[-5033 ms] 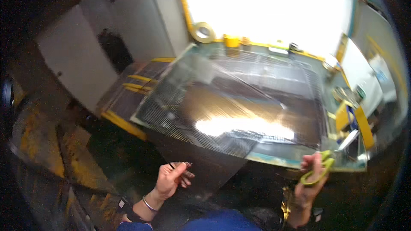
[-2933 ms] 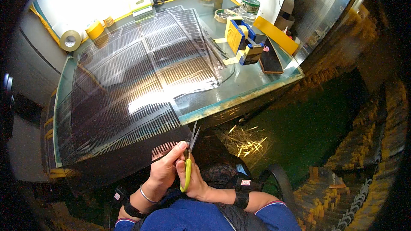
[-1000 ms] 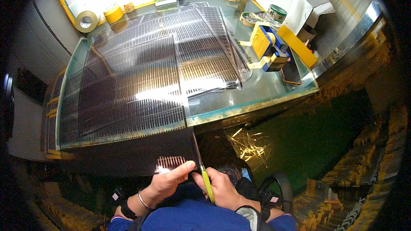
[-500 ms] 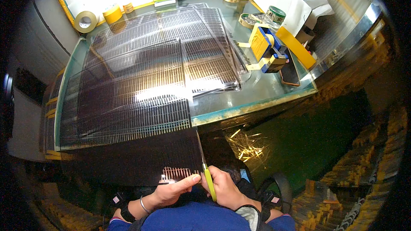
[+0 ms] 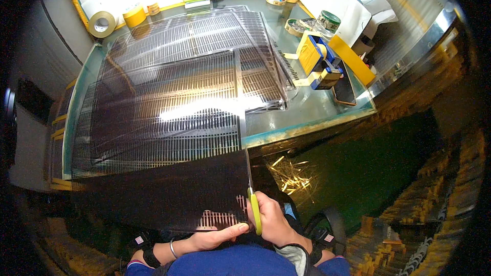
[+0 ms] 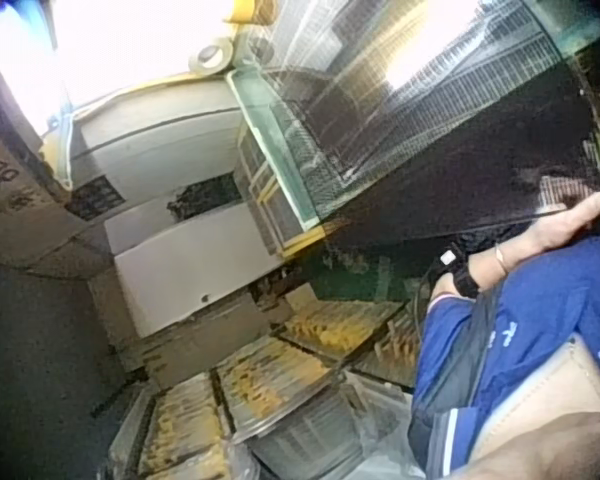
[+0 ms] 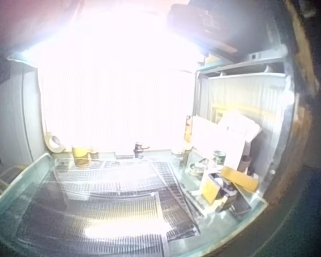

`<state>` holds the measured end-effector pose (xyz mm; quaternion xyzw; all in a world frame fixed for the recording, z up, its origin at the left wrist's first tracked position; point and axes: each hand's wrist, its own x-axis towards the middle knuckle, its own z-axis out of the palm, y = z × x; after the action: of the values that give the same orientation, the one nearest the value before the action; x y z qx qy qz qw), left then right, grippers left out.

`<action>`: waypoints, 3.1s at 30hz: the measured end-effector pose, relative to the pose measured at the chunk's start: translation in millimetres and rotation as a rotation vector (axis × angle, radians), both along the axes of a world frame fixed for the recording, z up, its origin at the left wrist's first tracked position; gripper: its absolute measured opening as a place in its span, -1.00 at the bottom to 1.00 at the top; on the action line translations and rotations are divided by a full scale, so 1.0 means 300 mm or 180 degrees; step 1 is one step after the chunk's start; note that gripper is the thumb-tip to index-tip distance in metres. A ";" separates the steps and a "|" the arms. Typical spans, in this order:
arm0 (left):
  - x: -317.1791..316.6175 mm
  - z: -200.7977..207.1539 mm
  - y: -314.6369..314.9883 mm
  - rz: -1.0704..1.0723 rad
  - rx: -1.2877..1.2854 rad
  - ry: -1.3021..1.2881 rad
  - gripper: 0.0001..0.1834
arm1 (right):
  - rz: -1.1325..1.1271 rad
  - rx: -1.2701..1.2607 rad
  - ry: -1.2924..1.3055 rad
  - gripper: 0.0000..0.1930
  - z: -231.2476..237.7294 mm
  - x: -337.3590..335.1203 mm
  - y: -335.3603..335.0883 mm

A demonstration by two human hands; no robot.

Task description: The recorder uses scissors to cut a dark sheet of solar film into specific strips.

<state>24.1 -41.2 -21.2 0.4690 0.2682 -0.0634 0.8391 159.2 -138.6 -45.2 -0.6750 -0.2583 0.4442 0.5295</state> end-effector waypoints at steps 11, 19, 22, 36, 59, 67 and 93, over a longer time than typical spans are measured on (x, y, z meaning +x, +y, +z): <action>0.007 0.009 -0.002 -0.0045 -0.0280 -0.0064 -0.81 | 0.0023 -0.0194 0.0115 -0.86 0.050 0.005 0.012; -0.004 0.039 -0.026 -0.0150 -0.0984 0.0312 -0.83 | 0.0260 -0.0334 -0.0637 -0.81 0.068 0.041 0.050; -0.010 0.001 -0.031 -0.0251 -0.1128 0.0118 -0.82 | 0.0223 -0.0163 -0.0719 -0.82 0.068 0.043 0.047; -0.024 -0.012 -0.058 -0.0273 -0.1971 0.0312 -0.82 | -0.0108 0.0243 -0.0678 -0.75 0.065 0.069 0.092; -0.029 -0.110 -0.076 -0.1359 -0.0425 0.0614 -0.69 | -0.0168 0.0217 -0.0618 -0.82 0.069 0.122 0.114; -0.027 -0.108 -0.089 -0.1476 -0.1337 0.0820 -0.56 | -0.0572 0.0508 -0.0731 -0.84 0.118 0.147 0.163; -0.028 -0.080 -0.039 -0.1150 -0.0970 0.0499 -0.76 | -0.0786 0.0768 -0.0377 -0.91 0.169 0.236 0.171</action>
<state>15.7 -52.9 -45.1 0.3709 0.2316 -0.2883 0.8519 230.2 -87.2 5.5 -0.6581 -0.2556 0.3012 0.6410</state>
